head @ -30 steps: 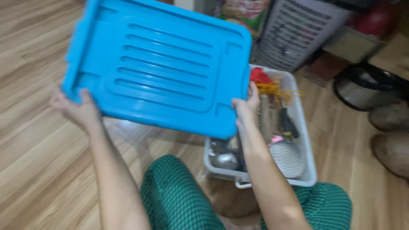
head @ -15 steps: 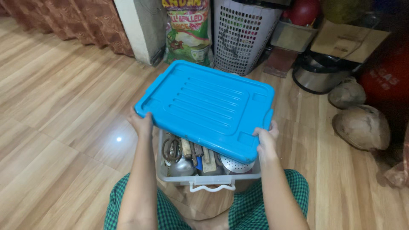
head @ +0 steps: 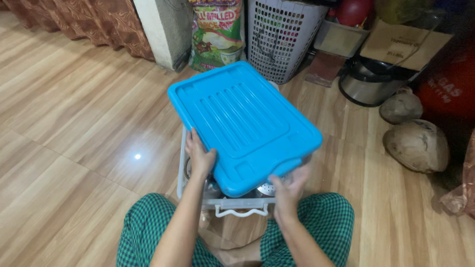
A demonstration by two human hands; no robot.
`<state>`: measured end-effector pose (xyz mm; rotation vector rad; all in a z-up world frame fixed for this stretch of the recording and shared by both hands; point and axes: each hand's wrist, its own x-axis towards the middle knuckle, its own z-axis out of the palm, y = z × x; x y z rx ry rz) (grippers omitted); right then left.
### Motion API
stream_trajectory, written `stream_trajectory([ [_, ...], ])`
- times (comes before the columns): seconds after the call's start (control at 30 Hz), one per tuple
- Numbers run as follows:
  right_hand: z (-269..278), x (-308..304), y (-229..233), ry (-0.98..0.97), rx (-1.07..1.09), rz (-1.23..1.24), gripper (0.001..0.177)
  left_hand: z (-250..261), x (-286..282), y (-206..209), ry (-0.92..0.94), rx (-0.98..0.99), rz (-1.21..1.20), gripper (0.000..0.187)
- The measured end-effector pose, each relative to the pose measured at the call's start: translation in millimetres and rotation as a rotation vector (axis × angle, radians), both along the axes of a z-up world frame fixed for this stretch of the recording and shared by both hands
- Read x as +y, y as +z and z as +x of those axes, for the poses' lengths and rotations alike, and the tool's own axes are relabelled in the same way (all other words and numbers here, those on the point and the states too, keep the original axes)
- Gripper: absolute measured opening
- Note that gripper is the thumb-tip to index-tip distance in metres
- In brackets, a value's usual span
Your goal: The person sits on the floor and organizes various tools and household items into a white plastic storage bin. They place a ladle, scrubbers, a blue-handled tool, wooden sticks, and a yellow rope into the bin, then close the lid. Finally, they open a large rice sack and remove two metal levels.
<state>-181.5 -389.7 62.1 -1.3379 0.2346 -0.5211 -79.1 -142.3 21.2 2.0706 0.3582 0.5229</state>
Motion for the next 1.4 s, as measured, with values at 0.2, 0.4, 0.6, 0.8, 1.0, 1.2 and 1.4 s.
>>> stream_trajectory([
  [0.2,110,-77,7,0.001,-0.012,-0.973,0.083,19,63,-15,-0.214,-0.217,-0.077,0.083],
  [0.4,157,-94,-5,0.364,0.354,-1.119,0.076,4,74,7,-0.167,0.17,-0.145,0.085],
  [0.6,140,-76,4,0.393,0.517,-1.164,0.071,-2,83,-7,-0.26,-0.108,0.058,0.079],
  [0.8,146,-62,16,0.384,0.688,-1.233,0.072,16,70,-15,-0.189,-0.059,0.275,0.072],
  [1.0,149,-76,-10,0.391,0.481,-1.164,0.072,-3,63,14,-0.139,0.08,0.281,0.07],
  [1.2,144,-66,0,0.379,0.537,-1.163,0.071,-11,60,25,-0.05,0.265,0.383,0.069],
  [1.4,148,-51,20,0.374,0.623,-1.112,0.07,12,68,15,-0.021,0.313,0.366,0.072],
])
